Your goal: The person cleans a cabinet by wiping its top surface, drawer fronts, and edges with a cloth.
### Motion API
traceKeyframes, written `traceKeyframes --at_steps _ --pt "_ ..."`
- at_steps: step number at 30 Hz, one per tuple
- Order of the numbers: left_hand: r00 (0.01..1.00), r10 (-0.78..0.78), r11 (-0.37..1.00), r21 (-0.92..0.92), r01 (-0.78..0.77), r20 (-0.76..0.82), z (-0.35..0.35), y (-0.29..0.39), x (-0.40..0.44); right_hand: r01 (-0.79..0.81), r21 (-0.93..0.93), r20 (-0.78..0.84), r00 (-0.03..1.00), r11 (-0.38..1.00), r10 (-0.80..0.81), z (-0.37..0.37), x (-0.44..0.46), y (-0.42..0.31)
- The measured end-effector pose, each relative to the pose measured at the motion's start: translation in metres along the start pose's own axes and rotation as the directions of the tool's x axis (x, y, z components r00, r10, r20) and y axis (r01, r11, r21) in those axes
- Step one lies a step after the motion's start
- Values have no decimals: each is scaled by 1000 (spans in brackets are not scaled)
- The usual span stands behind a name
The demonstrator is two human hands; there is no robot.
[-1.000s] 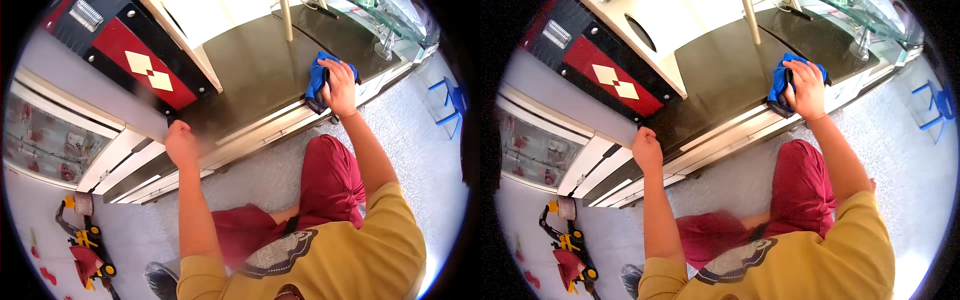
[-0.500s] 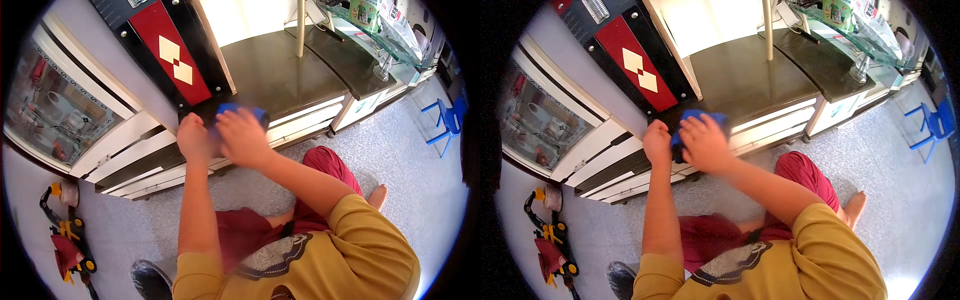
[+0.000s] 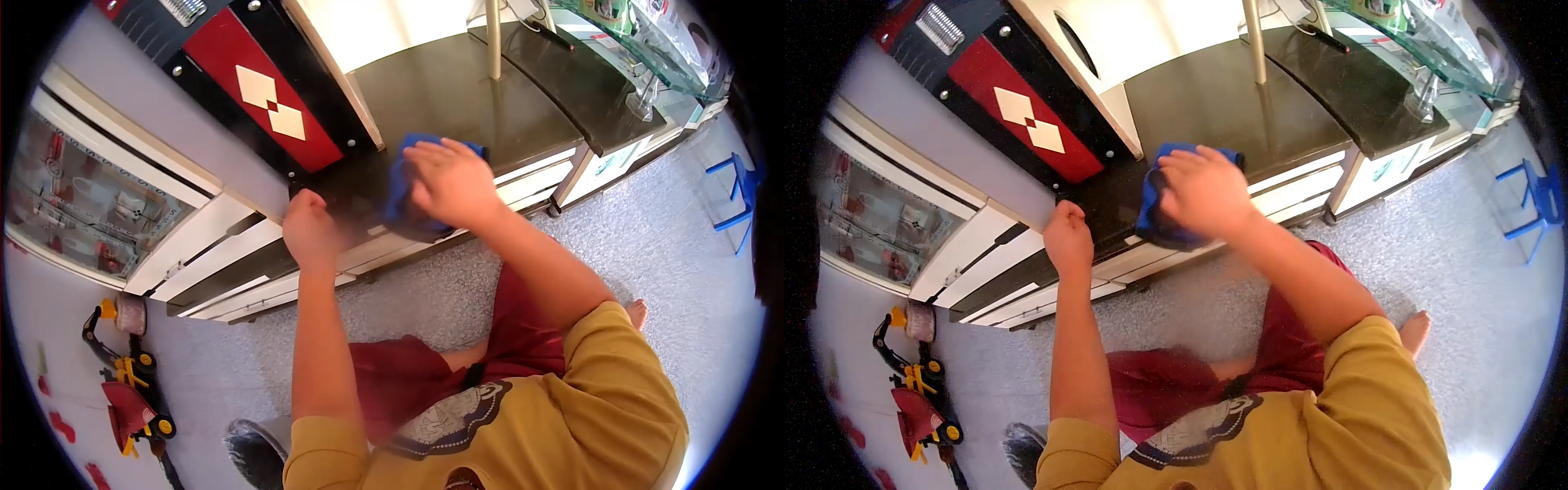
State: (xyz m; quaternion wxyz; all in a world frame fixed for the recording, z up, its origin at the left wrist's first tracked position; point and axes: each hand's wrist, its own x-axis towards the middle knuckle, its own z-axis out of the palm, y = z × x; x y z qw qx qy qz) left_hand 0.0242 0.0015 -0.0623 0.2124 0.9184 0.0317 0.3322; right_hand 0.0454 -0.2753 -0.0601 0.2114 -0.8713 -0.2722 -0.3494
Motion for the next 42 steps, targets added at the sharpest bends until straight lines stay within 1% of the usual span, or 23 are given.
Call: traceKeyframes --at_steps 2,6,8,10,12,13,16,17,20,22,23,26,28,30,31,32,33,34,36,37,40,41,42 --pt "1000 -12 1000 18 12 4 0 2 0 -36 -13 -13 999 999 36 -18 -1 23" --pt "1000 -25 999 45 25 4 1 2 0 -103 -40 21 994 994 104 -48 -8 75" --pt "1000 -25 999 48 25 8 1 1 0 -136 -83 66 988 987 141 -62 -12 104" --pt "1000 -20 999 41 20 -2 2 0 0 -159 -165 84 981 973 175 -75 -16 128" --pt "998 -63 998 15 63 10 3 2 1 -214 -191 90 968 958 234 -85 -21 153" --pt "996 -87 996 2 87 17 2 2 0 -301 -212 142 932 930 334 -97 -17 152" --pt "998 -66 998 -13 66 3 1 4 -1 -331 -205 130 924 921 360 -99 -24 191" --pt "999 -45 999 1 45 -6 2 5 -1 -345 -281 162 903 895 399 -96 -25 196" --pt "1000 -1 999 38 2 -28 2 8 -3 -320 -422 118 909 848 401 -82 -25 185" --pt "999 15 999 52 -13 -44 7 9 0 -287 -531 131 902 797 412 -74 -22 166" --pt "999 16 999 46 -14 -48 8 9 0 -268 -522 141 909 810 392 -69 -22 158" --pt "998 14 1000 27 -13 -58 8 8 -1 -206 -456 172 934 866 312 -49 -15 117" --pt "998 12 1000 -1 -12 -66 6 11 -1 -181 -373 203 941 910 270 -36 -4 84" --pt "1000 -21 1000 12 21 -11 2 13 0 -50 -328 78 994 944 79 -8 -2 64" --pt "999 -37 999 20 37 16 0 14 0 -109 -223 205 966 969 156 -24 17 26" --pt "999 -36 999 11 36 16 -1 13 1 -181 -124 336 918 976 213 -42 34 -7" --pt "999 -36 999 3 35 16 -1 13 1 -25 -67 99 995 997 32 -6 21 0" --pt "999 -34 999 -5 34 17 -1 12 1 -58 -127 212 974 990 84 6 18 -10" --pt "1000 -9 1000 4 9 -5 -1 10 0 87 -186 40 996 979 -81 23 14 -27" --pt "1000 5 1000 10 -5 -15 0 9 0 11 -140 173 985 990 13 19 14 -33" --pt "998 46 998 33 -44 -48 2 6 -2 7 -91 165 986 996 8 16 12 -23" --pt "997 57 998 33 -56 -50 3 4 -2 11 -99 204 979 995 9 12 13 -17" --pt "996 69 997 34 -67 -53 2 2 -2 -2 -66 227 974 998 17 9 13 -9"
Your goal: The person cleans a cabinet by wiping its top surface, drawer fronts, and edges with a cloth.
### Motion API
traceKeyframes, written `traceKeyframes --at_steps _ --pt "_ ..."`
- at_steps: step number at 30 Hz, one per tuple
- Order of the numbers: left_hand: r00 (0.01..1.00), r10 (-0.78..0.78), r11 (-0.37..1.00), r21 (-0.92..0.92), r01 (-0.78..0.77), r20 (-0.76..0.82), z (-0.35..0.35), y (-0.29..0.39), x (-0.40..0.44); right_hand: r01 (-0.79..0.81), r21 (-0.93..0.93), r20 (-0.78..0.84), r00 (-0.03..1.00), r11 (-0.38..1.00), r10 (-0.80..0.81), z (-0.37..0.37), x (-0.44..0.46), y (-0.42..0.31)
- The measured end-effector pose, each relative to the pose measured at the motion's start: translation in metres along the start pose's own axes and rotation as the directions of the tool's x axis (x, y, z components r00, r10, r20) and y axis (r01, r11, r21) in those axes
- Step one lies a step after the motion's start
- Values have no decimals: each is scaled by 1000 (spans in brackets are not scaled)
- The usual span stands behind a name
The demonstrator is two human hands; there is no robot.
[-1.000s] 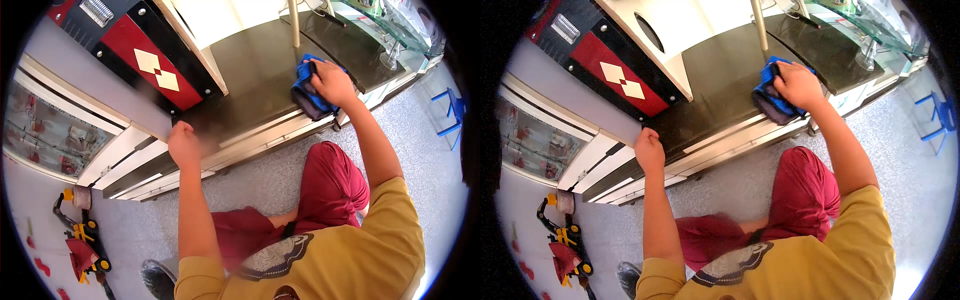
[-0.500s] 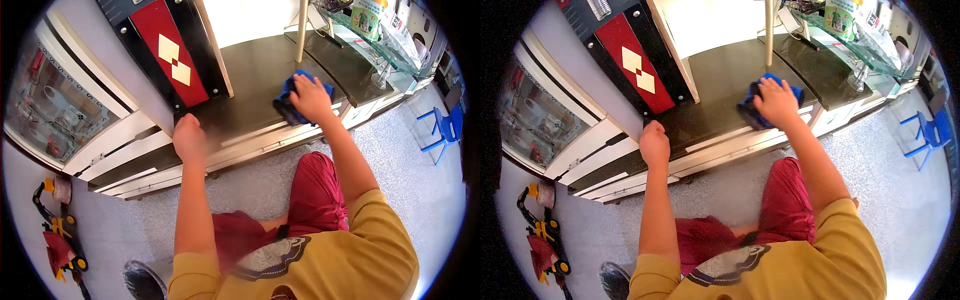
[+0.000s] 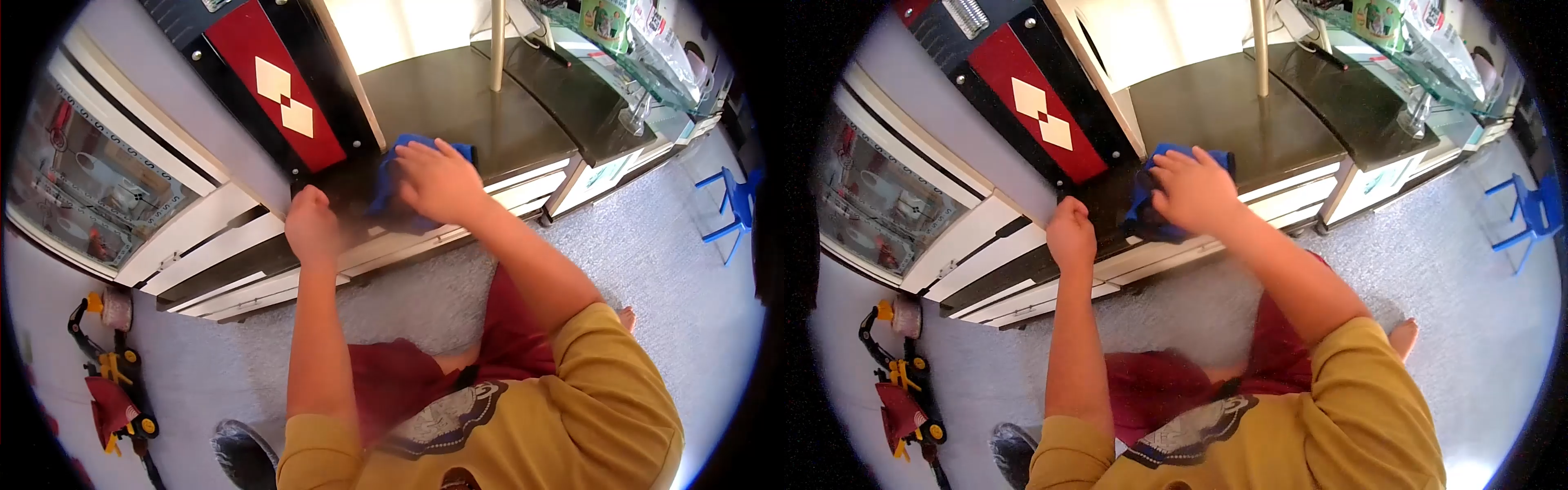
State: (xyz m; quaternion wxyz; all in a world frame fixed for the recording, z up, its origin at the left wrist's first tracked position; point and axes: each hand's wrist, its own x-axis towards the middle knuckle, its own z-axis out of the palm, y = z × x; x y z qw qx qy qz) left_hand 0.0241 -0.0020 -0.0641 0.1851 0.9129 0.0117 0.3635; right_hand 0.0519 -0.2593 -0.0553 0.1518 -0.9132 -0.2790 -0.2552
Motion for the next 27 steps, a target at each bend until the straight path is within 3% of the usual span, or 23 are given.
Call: traceKeyframes --at_steps 6,12,16,24,27 --pt "998 -53 998 28 52 36 -1 1 1 -94 -58 174 979 994 103 -28 6 85" --pt "994 -91 995 52 89 53 0 3 2 -226 -193 147 955 955 256 -42 -4 175" --pt "993 -107 994 17 106 58 -1 2 2 -389 -288 164 880 875 445 -58 -6 204" --pt "1000 -15 1000 15 15 -19 3 10 2 -352 -458 131 882 817 453 -35 -9 178" --pt "999 -25 1000 -10 25 -20 3 11 2 -231 -404 41 962 885 270 -25 -16 118"
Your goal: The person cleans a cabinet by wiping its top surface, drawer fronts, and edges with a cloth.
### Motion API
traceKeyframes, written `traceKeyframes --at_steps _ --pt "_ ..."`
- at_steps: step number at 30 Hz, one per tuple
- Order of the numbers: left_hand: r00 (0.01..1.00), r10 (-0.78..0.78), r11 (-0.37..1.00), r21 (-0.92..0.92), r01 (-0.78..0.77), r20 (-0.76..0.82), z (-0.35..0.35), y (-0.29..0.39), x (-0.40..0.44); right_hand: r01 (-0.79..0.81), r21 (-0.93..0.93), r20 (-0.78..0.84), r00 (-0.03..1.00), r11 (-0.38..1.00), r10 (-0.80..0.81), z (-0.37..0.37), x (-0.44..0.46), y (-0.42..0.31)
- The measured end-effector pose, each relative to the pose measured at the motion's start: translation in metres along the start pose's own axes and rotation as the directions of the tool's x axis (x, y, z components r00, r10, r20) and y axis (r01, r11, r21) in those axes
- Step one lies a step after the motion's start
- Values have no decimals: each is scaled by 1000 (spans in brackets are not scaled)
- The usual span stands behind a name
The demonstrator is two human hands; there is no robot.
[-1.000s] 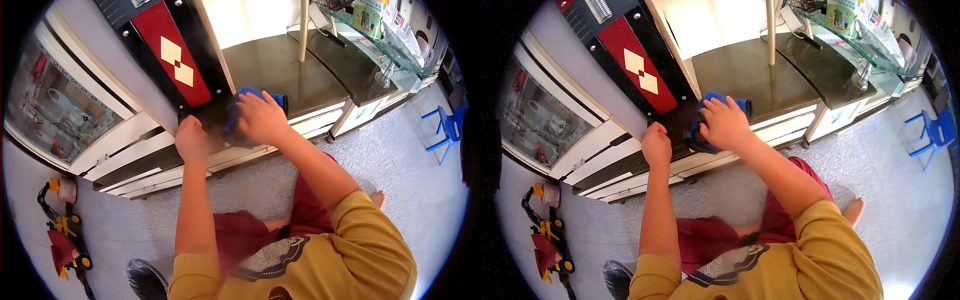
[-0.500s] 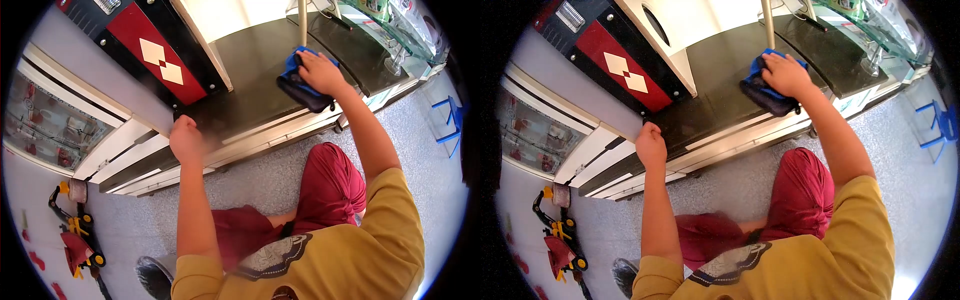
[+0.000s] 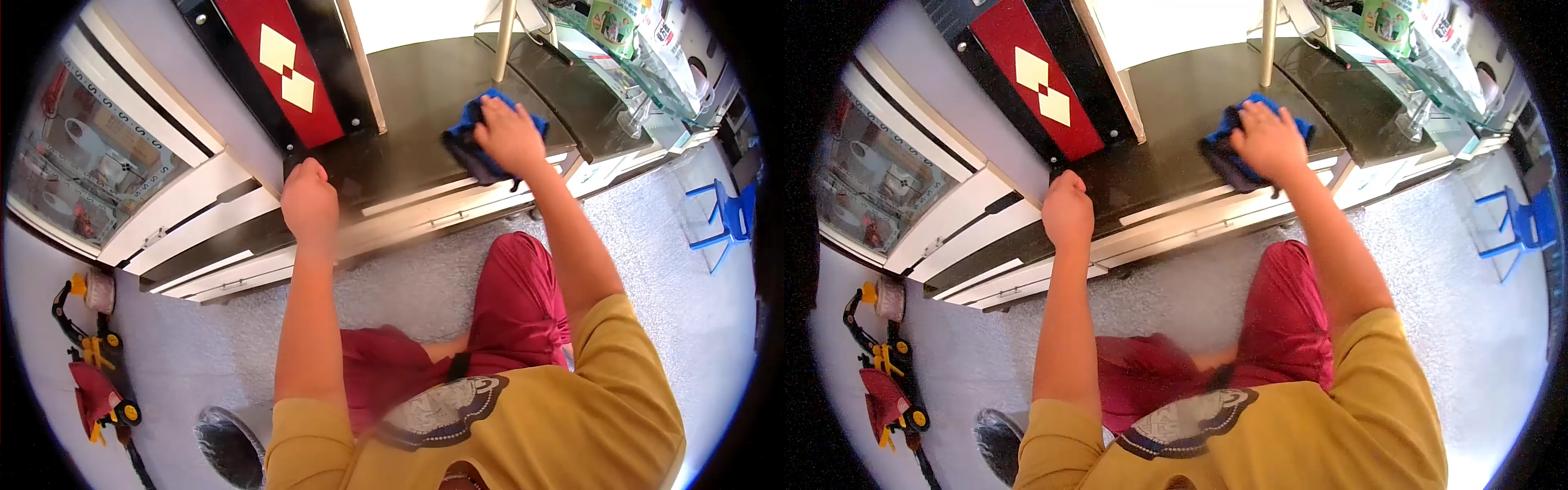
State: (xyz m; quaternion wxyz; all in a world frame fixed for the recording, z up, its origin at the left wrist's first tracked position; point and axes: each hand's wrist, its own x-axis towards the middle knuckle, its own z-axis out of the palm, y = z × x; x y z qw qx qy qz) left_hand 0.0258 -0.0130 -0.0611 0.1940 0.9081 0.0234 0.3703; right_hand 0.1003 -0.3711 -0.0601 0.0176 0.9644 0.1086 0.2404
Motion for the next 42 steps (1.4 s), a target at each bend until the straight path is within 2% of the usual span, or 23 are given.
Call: traceKeyframes --at_steps 3,7,9,10,13,14,17,21,22,25,27,30,31,33,38,41,42 --pt "1000 1 1000 -5 -1 -11 0 0 0 140 82 -150 981 987 -127 -10 -20 -70" --pt "999 -18 1000 11 17 27 -1 -4 2 289 194 -194 948 937 -252 -33 -38 -166" --pt "999 -25 1000 20 24 43 2 -11 1 410 276 -259 903 869 -343 -35 -44 -193" --pt "999 -26 1000 18 25 43 2 -13 1 450 309 -360 871 838 -335 -31 -51 -203" --pt "999 -2 1000 -7 2 39 0 -13 2 546 296 -511 784 784 -353 -15 -55 -196" --pt "999 0 1000 -5 0 42 -1 -13 2 552 326 -493 792 768 -360 -12 -59 -189" --pt "996 -34 999 17 33 78 -4 -9 1 493 265 -387 841 828 -378 -7 -64 -150" --pt "994 -53 998 26 51 98 -6 -5 1 347 255 -488 852 903 -190 9 -85 -67" --pt "994 -55 998 41 51 98 -5 -4 2 273 236 -481 867 933 -132 11 -91 -49" --pt "993 -67 995 75 60 100 -4 -1 3 60 305 -549 827 951 124 22 -107 -1" --pt "991 -88 993 84 79 102 -4 2 3 -113 475 -531 754 873 387 28 -122 9" --pt "993 -69 992 110 59 92 1 -4 3 -234 662 -351 743 712 571 38 -144 -7" --pt "994 -65 993 106 56 90 1 -3 3 -229 707 -311 750 669 584 46 -149 -20" --pt "995 -59 994 99 51 85 -1 -1 3 -176 618 -334 823 766 459 62 -159 -46" --pt "992 -80 994 87 72 95 -4 5 2 -10 526 -350 909 850 228 58 -162 -123" --pt "995 -50 996 81 43 81 -4 3 2 24 417 -133 991 909 35 31 -157 -163" --pt "997 -36 996 80 30 75 -3 2 2 79 423 -158 987 903 -13 31 -157 -172"
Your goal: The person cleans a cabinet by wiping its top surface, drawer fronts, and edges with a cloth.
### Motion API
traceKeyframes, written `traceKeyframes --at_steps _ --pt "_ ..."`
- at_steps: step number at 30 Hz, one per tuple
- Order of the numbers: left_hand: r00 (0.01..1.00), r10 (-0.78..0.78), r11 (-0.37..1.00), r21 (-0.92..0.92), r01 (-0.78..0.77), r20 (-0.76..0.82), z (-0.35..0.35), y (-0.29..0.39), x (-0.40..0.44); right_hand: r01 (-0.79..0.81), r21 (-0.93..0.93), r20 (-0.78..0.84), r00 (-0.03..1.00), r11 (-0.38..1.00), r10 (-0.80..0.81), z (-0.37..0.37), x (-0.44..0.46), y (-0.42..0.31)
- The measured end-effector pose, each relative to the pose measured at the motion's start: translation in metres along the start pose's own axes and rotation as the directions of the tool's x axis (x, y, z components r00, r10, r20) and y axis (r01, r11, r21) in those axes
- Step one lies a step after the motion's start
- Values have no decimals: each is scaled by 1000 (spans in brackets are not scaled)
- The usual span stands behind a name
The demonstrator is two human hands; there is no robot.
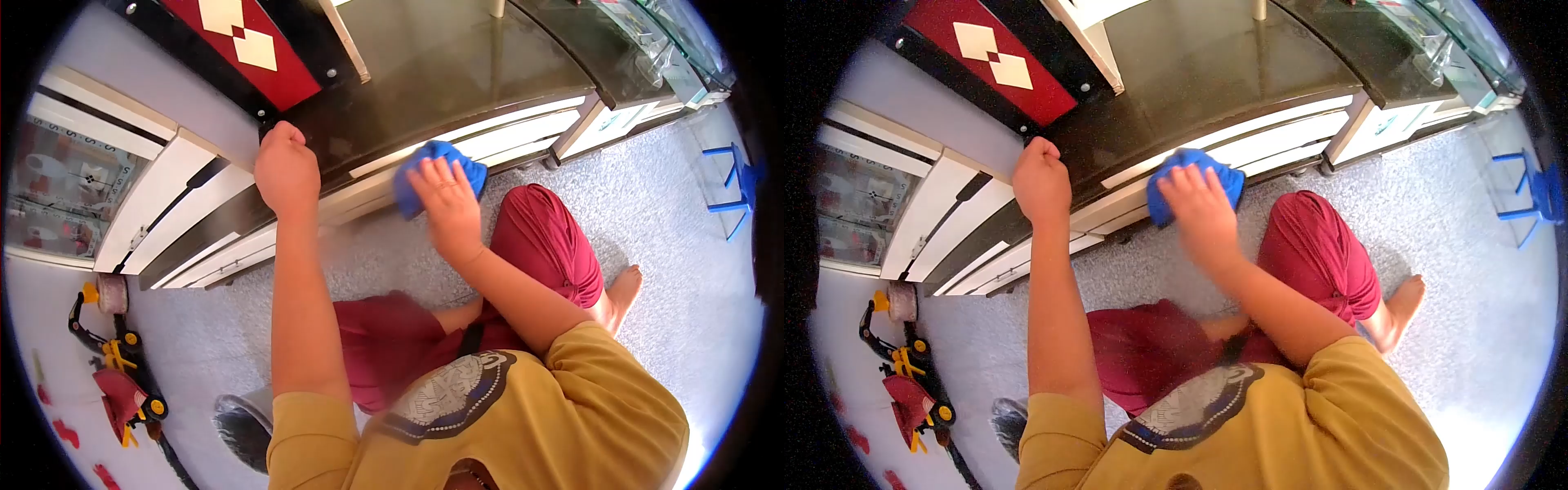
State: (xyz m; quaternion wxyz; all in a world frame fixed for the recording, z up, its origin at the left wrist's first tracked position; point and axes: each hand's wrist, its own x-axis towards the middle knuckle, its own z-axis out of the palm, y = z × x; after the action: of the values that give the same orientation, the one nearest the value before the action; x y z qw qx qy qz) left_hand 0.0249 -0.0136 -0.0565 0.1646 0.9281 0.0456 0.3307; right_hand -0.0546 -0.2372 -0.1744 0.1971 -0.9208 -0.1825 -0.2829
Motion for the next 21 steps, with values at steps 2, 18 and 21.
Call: traceKeyframes --at_steps 2,18,21 --pt "1000 -6 1000 3 6 -5 1 0 0 104 36 -7 995 994 -104 10 -1 -14" --pt "1000 0 1000 18 0 -7 2 -7 1 67 -22 48 997 997 -66 -10 0 23" --pt "999 -45 997 59 45 0 4 -1 2 103 41 -88 991 994 -99 -2 -1 38"
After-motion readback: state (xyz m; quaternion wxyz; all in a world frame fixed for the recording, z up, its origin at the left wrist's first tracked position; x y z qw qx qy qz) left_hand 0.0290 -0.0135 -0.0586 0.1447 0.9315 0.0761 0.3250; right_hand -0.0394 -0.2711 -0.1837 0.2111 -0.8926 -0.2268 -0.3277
